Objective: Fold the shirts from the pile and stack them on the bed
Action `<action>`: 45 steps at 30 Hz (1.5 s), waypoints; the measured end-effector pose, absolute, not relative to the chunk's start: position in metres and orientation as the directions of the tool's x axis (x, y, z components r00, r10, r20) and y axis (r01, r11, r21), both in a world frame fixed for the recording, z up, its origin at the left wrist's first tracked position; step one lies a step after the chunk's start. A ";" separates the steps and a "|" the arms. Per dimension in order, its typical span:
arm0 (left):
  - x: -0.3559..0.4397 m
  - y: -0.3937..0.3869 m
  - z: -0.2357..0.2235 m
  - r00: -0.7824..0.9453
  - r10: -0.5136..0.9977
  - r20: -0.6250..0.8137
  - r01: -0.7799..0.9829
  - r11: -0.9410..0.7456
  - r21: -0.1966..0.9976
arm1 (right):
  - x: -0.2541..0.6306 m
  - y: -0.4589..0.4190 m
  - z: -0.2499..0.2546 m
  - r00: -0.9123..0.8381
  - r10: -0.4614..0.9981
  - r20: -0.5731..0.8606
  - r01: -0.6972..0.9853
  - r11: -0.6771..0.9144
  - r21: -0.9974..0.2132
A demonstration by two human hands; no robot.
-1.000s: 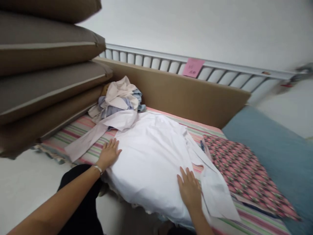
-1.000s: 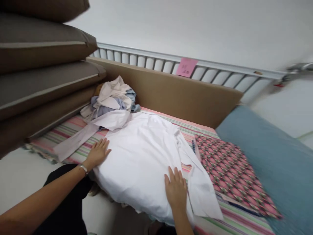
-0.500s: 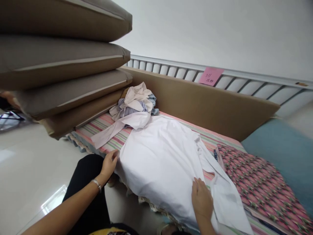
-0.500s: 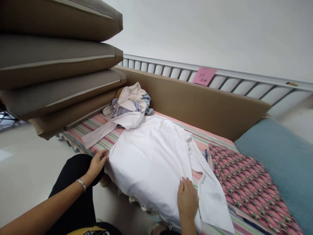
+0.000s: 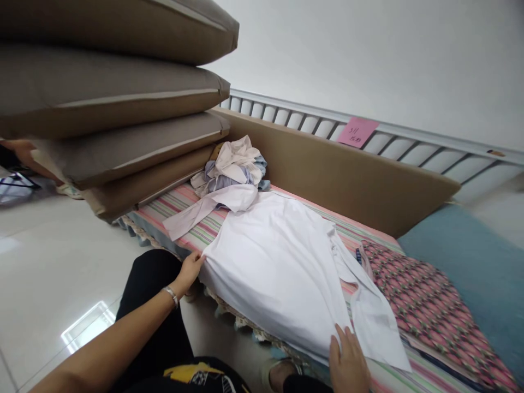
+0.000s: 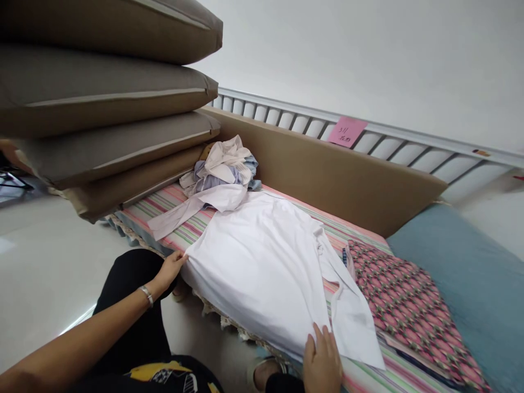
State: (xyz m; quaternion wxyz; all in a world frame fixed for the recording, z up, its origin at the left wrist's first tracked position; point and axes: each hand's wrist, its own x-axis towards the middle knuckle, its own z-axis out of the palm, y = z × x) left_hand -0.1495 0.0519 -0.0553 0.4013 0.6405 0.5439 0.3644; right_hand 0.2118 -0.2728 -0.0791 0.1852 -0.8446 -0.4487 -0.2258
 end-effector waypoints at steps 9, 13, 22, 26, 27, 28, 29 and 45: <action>-0.167 0.058 -0.058 0.146 0.987 -0.065 0.643 -0.045 0.764 | 0.210 -0.281 -0.083 0.623 0.626 0.469 0.772 -0.590 -0.238; -0.169 0.059 -0.051 0.179 0.982 -0.057 0.714 -0.090 0.694 | 0.200 -0.283 -0.068 0.676 0.607 0.418 0.729 -0.633 -0.259; -0.064 0.035 -0.030 0.720 0.555 0.416 0.474 -0.832 0.289 | 0.107 -0.200 -0.032 0.400 0.861 0.314 0.900 -0.305 -0.311; -0.058 0.061 -0.051 0.689 0.642 0.336 0.629 -0.760 0.163 | 0.115 -0.185 -0.016 0.395 0.874 0.283 0.836 -0.214 -0.505; -0.060 0.069 -0.055 0.666 0.666 0.334 0.661 -0.735 0.148 | 0.128 -0.187 -0.012 0.437 0.847 0.302 0.806 -0.220 -0.549; -0.062 0.076 -0.058 0.646 0.685 0.336 0.687 -0.714 0.136 | 0.145 -0.190 -0.008 0.485 0.812 0.325 0.781 -0.235 -0.579; -0.062 0.081 -0.059 0.630 0.698 0.341 0.705 -0.698 0.128 | 0.164 -0.192 -0.005 0.532 0.772 0.348 0.763 -0.259 -0.592; 0.050 0.178 -0.052 0.728 0.607 0.319 0.580 -0.793 0.185 | 0.382 -0.141 0.051 0.667 0.729 0.154 0.629 -0.661 0.408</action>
